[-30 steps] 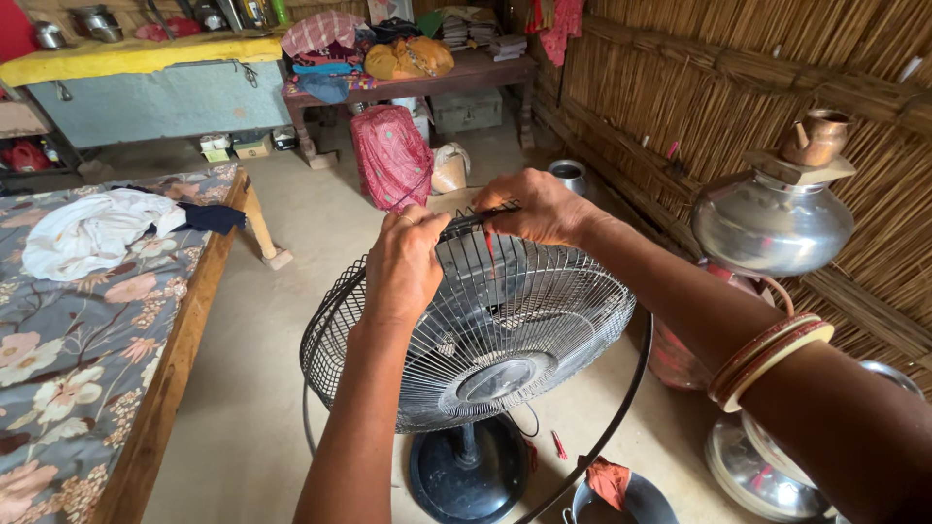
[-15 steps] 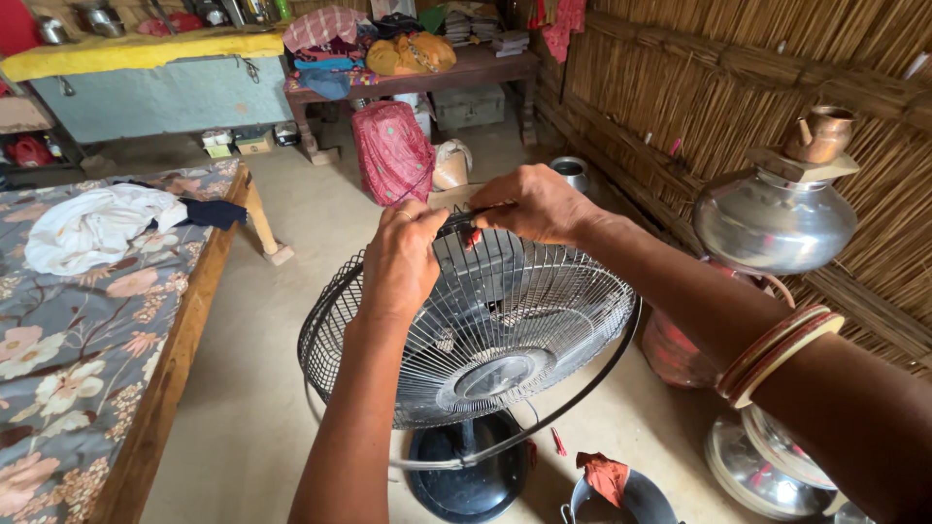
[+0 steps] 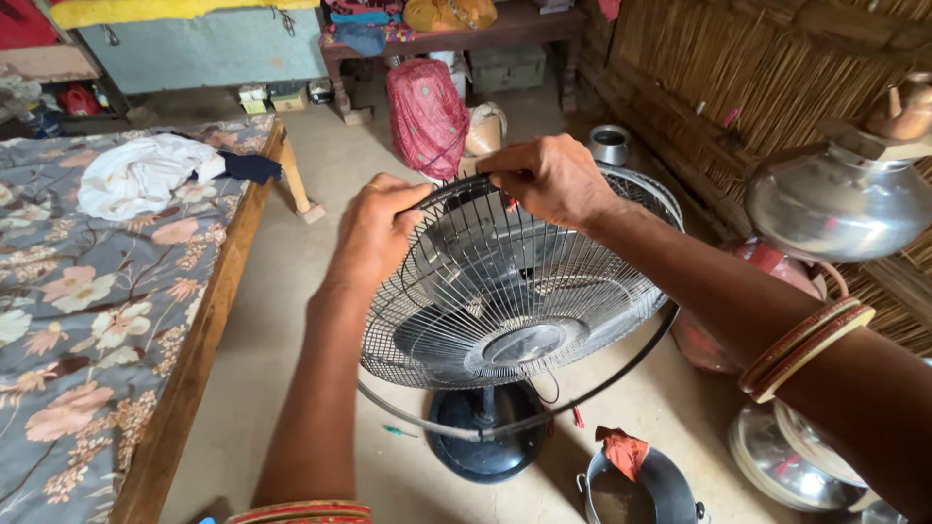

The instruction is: The person repairs a standing fan by tying a red cloth strip to the metal cage to secure it. They wrap the cloth around the cage and tie it at multiple points to hold the cage in place.

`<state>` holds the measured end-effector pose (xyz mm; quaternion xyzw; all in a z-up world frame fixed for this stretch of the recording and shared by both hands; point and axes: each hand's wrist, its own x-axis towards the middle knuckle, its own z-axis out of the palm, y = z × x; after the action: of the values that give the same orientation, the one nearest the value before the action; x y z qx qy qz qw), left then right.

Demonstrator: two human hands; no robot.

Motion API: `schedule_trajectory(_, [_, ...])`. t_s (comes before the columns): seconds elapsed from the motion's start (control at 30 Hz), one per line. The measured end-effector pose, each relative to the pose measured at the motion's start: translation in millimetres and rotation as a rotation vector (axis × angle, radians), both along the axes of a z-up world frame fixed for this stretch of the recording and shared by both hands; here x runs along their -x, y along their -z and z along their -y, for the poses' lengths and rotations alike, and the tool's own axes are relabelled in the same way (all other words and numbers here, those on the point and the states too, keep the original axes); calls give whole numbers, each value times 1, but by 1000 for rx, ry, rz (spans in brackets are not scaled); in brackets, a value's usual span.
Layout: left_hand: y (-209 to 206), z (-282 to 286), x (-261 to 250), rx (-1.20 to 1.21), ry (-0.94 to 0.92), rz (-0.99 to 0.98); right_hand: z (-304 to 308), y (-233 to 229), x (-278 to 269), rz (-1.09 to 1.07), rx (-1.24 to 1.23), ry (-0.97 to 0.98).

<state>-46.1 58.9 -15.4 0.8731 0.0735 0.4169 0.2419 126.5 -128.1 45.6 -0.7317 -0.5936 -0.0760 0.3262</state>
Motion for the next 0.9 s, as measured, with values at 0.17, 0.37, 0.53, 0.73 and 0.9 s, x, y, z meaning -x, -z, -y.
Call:
schedule_trajectory(0.17, [3, -10, 13, -39, -20, -33, -9, 6, 6, 152, -124, -89])
schedule_trajectory(0.37, [13, -29, 38, -51, -16, -144, -7, 12, 3, 100, -133, -70])
schedule_trajectory(0.53, [40, -48, 64, 116, -76, -239, -7, 15, 3, 151, -179, -82])
schedule_trajectory(0.73, [63, -53, 77, 186, -247, -310, -4, 12, 9, 70, -176, -84])
schedule_trajectory(0.9, [66, -53, 74, 240, -281, -239, 0, 13, 8, 74, -174, -67])
